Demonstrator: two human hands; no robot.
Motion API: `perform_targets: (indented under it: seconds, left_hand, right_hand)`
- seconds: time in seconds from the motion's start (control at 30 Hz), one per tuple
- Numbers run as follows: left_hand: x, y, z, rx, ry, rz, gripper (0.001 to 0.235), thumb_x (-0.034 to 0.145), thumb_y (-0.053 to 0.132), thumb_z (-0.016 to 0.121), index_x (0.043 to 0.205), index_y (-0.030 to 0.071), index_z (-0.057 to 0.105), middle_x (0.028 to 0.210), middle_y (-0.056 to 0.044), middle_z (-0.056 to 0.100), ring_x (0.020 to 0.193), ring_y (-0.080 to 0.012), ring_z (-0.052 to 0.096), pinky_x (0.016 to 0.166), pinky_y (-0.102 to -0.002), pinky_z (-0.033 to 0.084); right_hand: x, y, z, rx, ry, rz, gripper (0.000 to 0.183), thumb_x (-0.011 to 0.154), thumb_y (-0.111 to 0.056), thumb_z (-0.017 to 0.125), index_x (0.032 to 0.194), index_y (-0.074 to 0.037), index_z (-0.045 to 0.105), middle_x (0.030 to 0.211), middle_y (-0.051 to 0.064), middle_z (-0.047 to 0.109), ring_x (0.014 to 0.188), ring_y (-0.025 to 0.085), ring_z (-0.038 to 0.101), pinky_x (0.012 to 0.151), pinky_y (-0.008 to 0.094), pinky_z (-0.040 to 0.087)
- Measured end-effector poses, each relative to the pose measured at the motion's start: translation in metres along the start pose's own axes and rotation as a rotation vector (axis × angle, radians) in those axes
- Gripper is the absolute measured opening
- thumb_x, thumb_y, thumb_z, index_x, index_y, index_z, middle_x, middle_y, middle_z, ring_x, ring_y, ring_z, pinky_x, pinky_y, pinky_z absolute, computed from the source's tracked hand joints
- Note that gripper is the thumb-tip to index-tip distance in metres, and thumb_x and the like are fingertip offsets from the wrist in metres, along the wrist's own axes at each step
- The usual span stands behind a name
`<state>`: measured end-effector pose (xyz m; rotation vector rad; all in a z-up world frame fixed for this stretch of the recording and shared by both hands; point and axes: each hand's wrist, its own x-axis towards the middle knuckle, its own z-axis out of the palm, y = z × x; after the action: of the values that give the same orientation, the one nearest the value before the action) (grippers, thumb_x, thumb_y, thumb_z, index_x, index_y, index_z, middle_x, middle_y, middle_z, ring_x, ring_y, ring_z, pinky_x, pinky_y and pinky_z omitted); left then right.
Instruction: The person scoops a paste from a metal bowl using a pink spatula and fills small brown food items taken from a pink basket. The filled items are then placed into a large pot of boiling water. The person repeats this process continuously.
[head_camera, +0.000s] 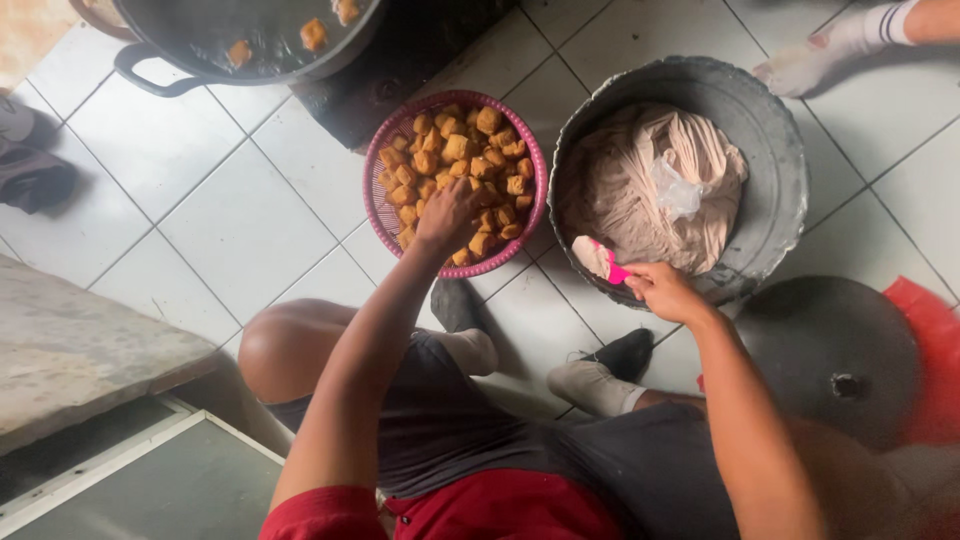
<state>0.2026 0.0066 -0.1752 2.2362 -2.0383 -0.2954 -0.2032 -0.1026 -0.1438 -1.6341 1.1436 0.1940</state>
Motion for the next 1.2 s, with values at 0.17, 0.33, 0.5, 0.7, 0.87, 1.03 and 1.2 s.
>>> perform_targets:
  seconds: [0.17, 0.33, 0.5, 0.7, 0.87, 1.03, 1.2]
  left_hand:
    - [-0.005, 0.010, 0.007, 0.188, -0.093, 0.026, 0.021, 0.105, 0.033, 0.062, 0.118, 0.022, 0.073, 0.142, -0.005, 0.051, 0.127, -0.0196, 0.049, 0.106, -0.036, 0.044]
    - [-0.005, 0.028, -0.015, 0.194, -0.085, 0.012, 0.053, 0.085, 0.047, 0.068, 0.128, 0.016, 0.067, 0.137, -0.009, 0.051, 0.120, -0.0225, 0.046, 0.100, -0.038, 0.041]
    - [0.000, 0.029, -0.037, 0.014, 0.150, 0.043, 0.036, 0.090, 0.037, 0.069, 0.117, 0.014, 0.070, 0.119, -0.008, 0.063, 0.120, -0.0244, 0.054, 0.100, -0.046, 0.043]
    - [0.037, 0.087, -0.081, -0.713, 0.184, -0.241, 0.023, 0.093, 0.027, 0.068, 0.108, 0.010, 0.066, 0.098, -0.011, 0.076, 0.085, -0.0274, 0.072, 0.078, -0.039, 0.056]
    - [0.023, 0.180, -0.113, -1.231, 0.375, 0.063, 0.024, 0.084, -0.002, 0.075, 0.105, 0.000, 0.063, 0.110, -0.014, 0.067, 0.098, -0.0239, 0.072, 0.084, -0.032, 0.062]
    - [0.002, 0.213, -0.137, -1.353, 0.362, 0.096, 0.036, 0.082, -0.002, 0.064, 0.117, -0.002, 0.057, 0.118, -0.013, 0.066, 0.108, -0.0168, 0.071, 0.094, -0.030, 0.059]
    - [0.009, 0.211, -0.146, -1.411, 0.209, -0.145, 0.033, 0.092, 0.019, 0.078, 0.113, 0.000, 0.062, 0.107, -0.010, 0.074, 0.103, -0.0156, 0.071, 0.089, -0.027, 0.057]
  right_hand:
    - [-0.022, -0.014, 0.010, 0.679, -0.003, 0.171, 0.030, 0.101, -0.018, 0.056, 0.129, -0.009, 0.061, 0.075, -0.002, 0.052, 0.054, 0.005, 0.037, 0.045, 0.022, 0.027]
    - [-0.039, -0.049, 0.015, 0.870, -0.031, 0.038, 0.024, 0.102, -0.016, 0.057, 0.123, -0.005, 0.058, 0.077, -0.001, 0.053, 0.054, 0.005, 0.039, 0.045, 0.021, 0.027]
    - [-0.045, -0.068, 0.011, 0.942, 0.061, -0.033, 0.021, 0.100, -0.021, 0.059, 0.116, -0.008, 0.063, 0.072, -0.004, 0.049, 0.051, 0.003, 0.036, 0.043, 0.021, 0.025]
    - [-0.029, -0.106, 0.006, 0.925, 0.247, -0.234, 0.023, 0.100, -0.022, 0.074, 0.098, -0.004, 0.061, 0.068, -0.006, 0.041, 0.050, 0.002, 0.031, 0.044, 0.023, 0.025]
    - [-0.028, -0.149, 0.018, 0.741, 0.510, -0.563, 0.024, 0.096, -0.017, 0.080, 0.106, 0.000, 0.066, 0.094, -0.003, 0.067, 0.085, 0.004, 0.061, 0.076, 0.020, 0.050]
    - [-0.045, -0.160, 0.007, 0.745, 0.595, -0.498, 0.018, 0.093, -0.013, 0.076, 0.104, -0.001, 0.068, 0.091, 0.001, 0.070, 0.080, 0.008, 0.063, 0.070, 0.022, 0.050]
    - [-0.053, -0.155, -0.004, 0.647, 0.612, -0.612, 0.015, 0.092, -0.006, 0.070, 0.106, -0.002, 0.065, 0.093, -0.002, 0.067, 0.081, 0.004, 0.061, 0.074, 0.020, 0.052]
